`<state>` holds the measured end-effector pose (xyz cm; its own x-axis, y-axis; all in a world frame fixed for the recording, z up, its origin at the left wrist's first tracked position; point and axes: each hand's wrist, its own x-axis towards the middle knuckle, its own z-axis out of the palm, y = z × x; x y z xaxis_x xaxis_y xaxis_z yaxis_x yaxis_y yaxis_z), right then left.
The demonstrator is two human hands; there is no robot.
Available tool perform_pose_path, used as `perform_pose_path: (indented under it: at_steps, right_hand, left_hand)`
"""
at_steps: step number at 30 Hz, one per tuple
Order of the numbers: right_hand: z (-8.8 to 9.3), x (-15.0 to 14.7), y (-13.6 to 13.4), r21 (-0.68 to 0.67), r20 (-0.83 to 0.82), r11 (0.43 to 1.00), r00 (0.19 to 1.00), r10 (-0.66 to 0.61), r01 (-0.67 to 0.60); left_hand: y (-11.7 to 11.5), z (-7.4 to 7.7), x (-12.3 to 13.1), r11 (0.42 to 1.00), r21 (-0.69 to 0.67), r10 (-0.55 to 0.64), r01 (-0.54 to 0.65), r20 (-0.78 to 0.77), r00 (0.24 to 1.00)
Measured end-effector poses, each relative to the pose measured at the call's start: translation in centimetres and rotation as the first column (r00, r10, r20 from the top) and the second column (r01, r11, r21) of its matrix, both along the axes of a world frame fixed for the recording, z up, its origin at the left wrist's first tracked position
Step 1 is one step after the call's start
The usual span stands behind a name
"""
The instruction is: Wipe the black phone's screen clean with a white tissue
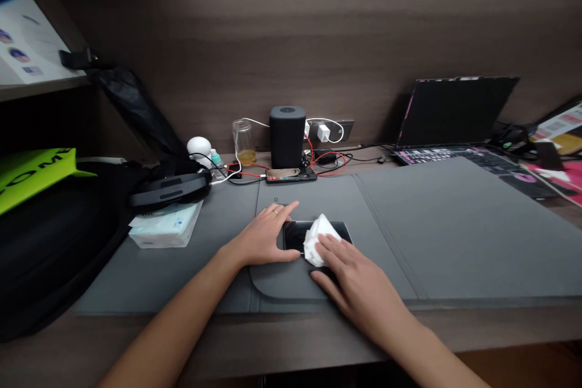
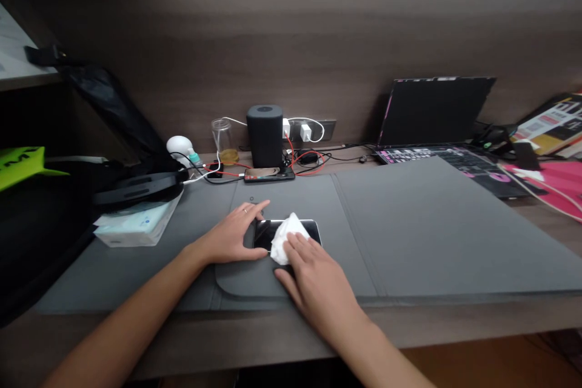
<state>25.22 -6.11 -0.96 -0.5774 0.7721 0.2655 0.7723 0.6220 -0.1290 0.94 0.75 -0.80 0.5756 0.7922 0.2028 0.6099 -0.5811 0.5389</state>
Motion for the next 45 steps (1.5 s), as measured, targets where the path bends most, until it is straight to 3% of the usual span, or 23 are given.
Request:
perform_pose_path:
  at_steps: [6, 11, 18, 24, 30, 33, 36, 41, 45]
  right_hand:
    - [-0.8, 2.7, -1.1, 0.052, -0.003, 0.997, 0.998, -0.057, 0.057]
    - [-0.3, 2.6, 0.2, 0.016, 0.016, 0.996, 0.996, -0.083, 0.083]
    - [-0.5, -2.0, 1.8, 0.129, 0.039, 0.981, 0.988, -0.151, 0.145]
    - [0.0, -5.8, 2.5, 0.093, 0.042, 0.994, 0.997, -0.057, 0.053]
    - [0.1, -6.9, 2.2, 0.072, 0.062, 0.996, 0.996, -0.062, 0.058]
    - [0.3, -5.6, 2.0, 0.066, 0.052, 0.998, 0.999, -0.009, 0.006]
    - [0.3, -2.3, 2.1, 0.096, 0.068, 0.995, 0.998, 0.016, -0.022]
    - [0.0, 3.2, 1.8, 0.154, 0.084, 0.987, 0.994, -0.063, 0.05]
    - [-0.4, 2.8, 1.3, 0.214, 0.116, 0.972, 0.986, -0.12, 0.093]
  left_hand:
    - [-0.2, 0.6, 0.0, 1.0, -0.012, -0.024, 0.024, -0.022, 0.999]
    - [-0.1, 0.5, -0.1, 0.999, -0.033, -0.015, 0.014, -0.018, 1.0]
    - [0.2, 0.1, 0.0, 1.0, -0.006, -0.009, 0.008, -0.037, 0.999]
    - [0.3, -0.1, 0.0, 0.999, 0.037, -0.019, 0.02, -0.045, 0.999]
    - [0.3, -0.1, 0.1, 0.999, 0.036, -0.006, 0.009, -0.076, 0.997]
    - [0.1, 0.1, 0.0, 0.999, 0.038, -0.016, 0.019, -0.071, 0.997]
    - [0.0, 0.2, 0.0, 0.999, 0.03, -0.013, 0.015, -0.059, 0.998]
    - [0.0, 0.1, 0.1, 0.999, 0.035, -0.003, 0.006, -0.077, 0.997]
    - [0.1, 0.3, 0.2, 0.999, 0.041, -0.008, 0.011, -0.071, 0.997]
